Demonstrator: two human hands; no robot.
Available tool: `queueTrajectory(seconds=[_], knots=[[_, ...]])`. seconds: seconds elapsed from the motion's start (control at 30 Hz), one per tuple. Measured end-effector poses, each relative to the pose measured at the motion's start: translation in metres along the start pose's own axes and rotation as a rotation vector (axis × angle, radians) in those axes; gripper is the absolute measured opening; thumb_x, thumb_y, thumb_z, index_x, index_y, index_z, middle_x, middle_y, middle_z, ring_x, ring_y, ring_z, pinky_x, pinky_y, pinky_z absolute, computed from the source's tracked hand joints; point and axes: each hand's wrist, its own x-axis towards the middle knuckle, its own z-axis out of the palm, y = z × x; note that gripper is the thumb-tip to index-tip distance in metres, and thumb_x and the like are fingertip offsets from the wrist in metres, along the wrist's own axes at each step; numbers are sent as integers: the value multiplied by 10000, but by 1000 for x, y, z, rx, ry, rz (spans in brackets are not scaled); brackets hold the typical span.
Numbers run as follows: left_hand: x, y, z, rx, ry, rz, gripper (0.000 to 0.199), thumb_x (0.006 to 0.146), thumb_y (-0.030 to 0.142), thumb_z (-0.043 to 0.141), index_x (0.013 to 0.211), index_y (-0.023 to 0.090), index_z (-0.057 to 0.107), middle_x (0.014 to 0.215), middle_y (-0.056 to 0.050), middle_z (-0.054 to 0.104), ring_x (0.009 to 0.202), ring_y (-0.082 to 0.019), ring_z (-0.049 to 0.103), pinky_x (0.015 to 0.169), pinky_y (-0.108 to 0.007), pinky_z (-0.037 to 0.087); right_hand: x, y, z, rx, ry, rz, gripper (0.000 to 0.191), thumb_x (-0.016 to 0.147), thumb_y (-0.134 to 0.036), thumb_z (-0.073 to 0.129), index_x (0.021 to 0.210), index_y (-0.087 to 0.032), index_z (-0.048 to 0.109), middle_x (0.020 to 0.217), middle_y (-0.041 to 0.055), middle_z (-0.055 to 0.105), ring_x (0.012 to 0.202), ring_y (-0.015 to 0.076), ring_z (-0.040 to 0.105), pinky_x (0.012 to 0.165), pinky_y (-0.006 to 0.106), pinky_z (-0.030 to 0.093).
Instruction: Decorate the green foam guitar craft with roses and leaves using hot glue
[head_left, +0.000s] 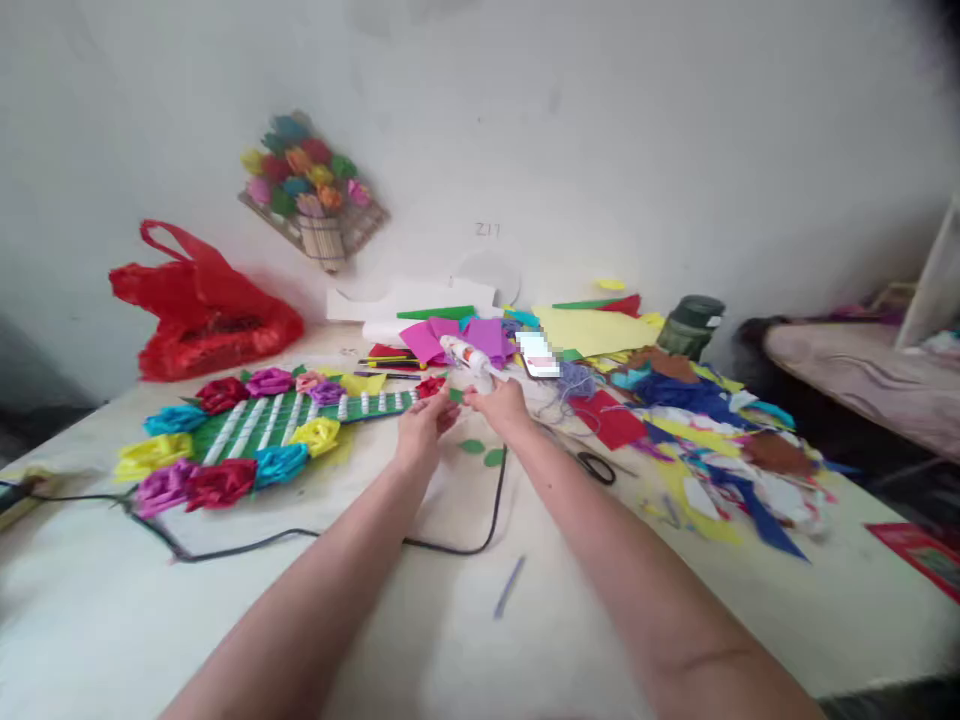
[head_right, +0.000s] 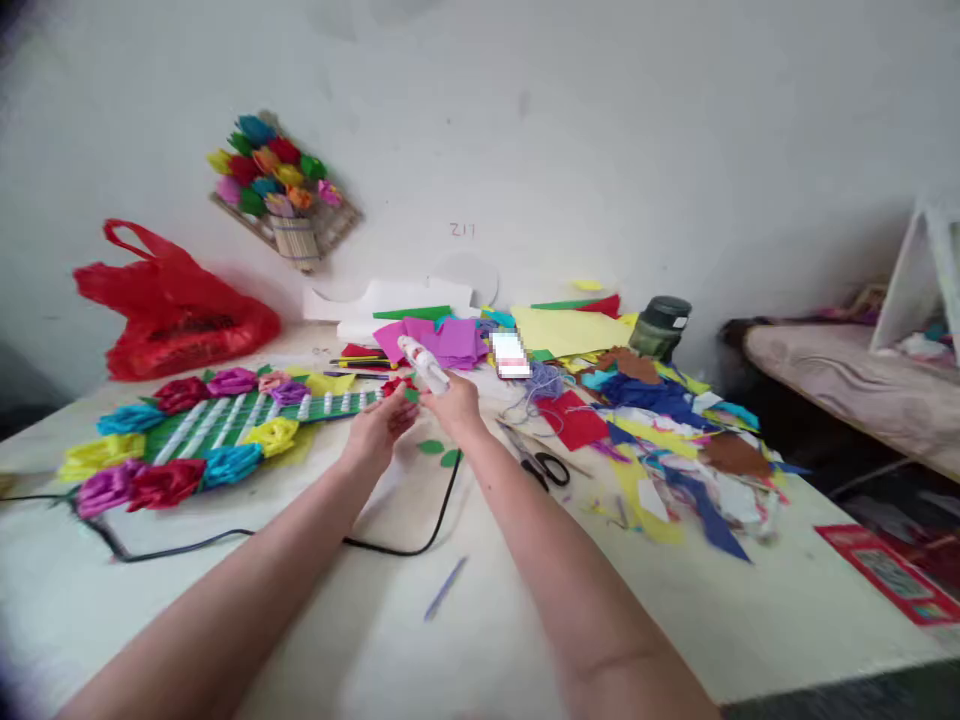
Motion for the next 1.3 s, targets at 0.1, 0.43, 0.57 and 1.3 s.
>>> queueTrajectory(seconds=[0.1,0.43,0.57,1.3], knots=[[-2,2,0,50,8,-73,381,498,377,789,697,115,595,584,-35,625,516,-112,594,549,-221,474,-5,-10,-4,-35,-25,-32,174,607,-184,619,776,-181,663,683,14,664,641,156,604,580,237,459],[2,4,-4,83,16,-124,297,536,299,772,696,101,618,622,-87,654,602,-179,643,591,-271,504,-18,-25,-14,-124,-75,-189,268,687,-244,597,941,-232,680,790,13,692,712,167,612,649,244,440],[4,5,-6,74,-16,-94,288,544,283,769,716,98,631,641,-78,660,604,-164,639,621,-273,505,-16,-24,-14,-112,-79,-166,297,672,-231,616,964,-231,673,786,12,692,728,176,620,664,256,454],[5,6,-14,119,-310,199,253,620,342,732,702,153,585,699,-12,613,691,-131,595,720,-306,484,-9,-26,-12,572,-91,263,301,513,-292,746,708,-152,565,659,24,631,587,169,619,479,260,479]])
